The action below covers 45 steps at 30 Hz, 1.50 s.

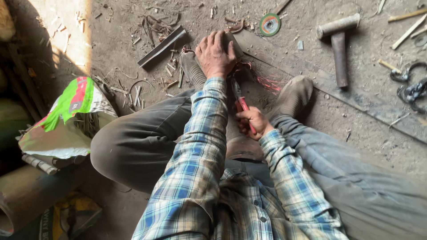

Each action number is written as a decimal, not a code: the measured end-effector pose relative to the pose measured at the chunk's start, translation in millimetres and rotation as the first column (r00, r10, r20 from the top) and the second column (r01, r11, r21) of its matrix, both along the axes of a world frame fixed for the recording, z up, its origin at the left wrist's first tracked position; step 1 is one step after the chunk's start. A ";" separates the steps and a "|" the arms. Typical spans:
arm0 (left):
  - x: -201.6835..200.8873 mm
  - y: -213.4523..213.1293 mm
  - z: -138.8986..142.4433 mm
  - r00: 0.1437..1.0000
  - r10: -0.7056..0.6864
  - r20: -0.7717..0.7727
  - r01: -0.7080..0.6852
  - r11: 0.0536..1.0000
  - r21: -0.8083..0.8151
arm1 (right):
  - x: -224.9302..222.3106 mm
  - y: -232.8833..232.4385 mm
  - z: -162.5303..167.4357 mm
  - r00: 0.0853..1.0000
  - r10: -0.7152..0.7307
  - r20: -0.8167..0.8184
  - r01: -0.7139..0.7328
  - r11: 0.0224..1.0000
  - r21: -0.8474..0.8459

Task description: The person sits on the floor and uses pliers to strip insulation from copper wires attached to a cylindrical metal object. The person repeatedly pulls and cuts wire strands, separating the copper from the insulation.

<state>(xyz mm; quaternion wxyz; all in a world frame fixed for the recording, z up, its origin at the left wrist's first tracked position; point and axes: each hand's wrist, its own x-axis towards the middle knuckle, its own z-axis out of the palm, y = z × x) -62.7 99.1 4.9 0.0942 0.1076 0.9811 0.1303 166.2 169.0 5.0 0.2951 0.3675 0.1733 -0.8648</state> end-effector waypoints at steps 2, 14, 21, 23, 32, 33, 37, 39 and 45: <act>1.6 1.9 1.3 0.999 -0.002 -0.049 0.003 1.000 0.005 | 1.3 -3.2 0.9 1.000 0.012 -0.017 -0.011 1.000 0.015; 17.8 -36.8 9.9 0.948 -0.069 -0.312 0.128 0.977 0.172 | 23.8 -70.1 9.2 0.911 0.383 0.151 -0.327 0.449 0.832; 70.2 -49.6 27.4 0.932 -0.225 0.285 0.255 0.964 -0.073 | 27.4 -94.8 -13.4 0.885 0.414 0.213 -0.327 0.228 0.917; 76.1 -44.5 21.4 0.941 -0.248 0.230 0.272 0.959 -0.077 | 28.4 -90.4 -11.5 0.881 0.442 0.171 -0.303 0.247 0.920; 85.8 -84.5 23.7 0.828 -0.530 -0.185 0.561 0.783 0.268 | 53.2 -47.1 -13.4 0.752 0.601 0.271 -0.591 0.432 0.681; 87.4 -86.7 27.7 0.747 -0.602 -0.282 0.665 0.691 0.285 | 58.4 -36.0 -15.3 0.739 0.621 0.260 -0.604 0.442 0.663; 95.8 -94.0 44.1 0.667 -0.682 -0.301 0.744 0.581 0.331 | 60.3 5.6 -20.6 0.755 0.627 0.190 -0.498 0.360 0.789; 97.7 -102.9 51.6 0.668 -0.744 -0.036 0.711 0.623 0.326 | 54.2 17.7 -20.5 0.827 0.536 0.168 -0.466 0.488 0.738; 96.0 -132.7 65.4 0.656 -0.745 0.120 0.675 0.651 0.347 | 21.5 5.4 -26.0 0.907 0.421 -0.031 -0.263 0.620 0.739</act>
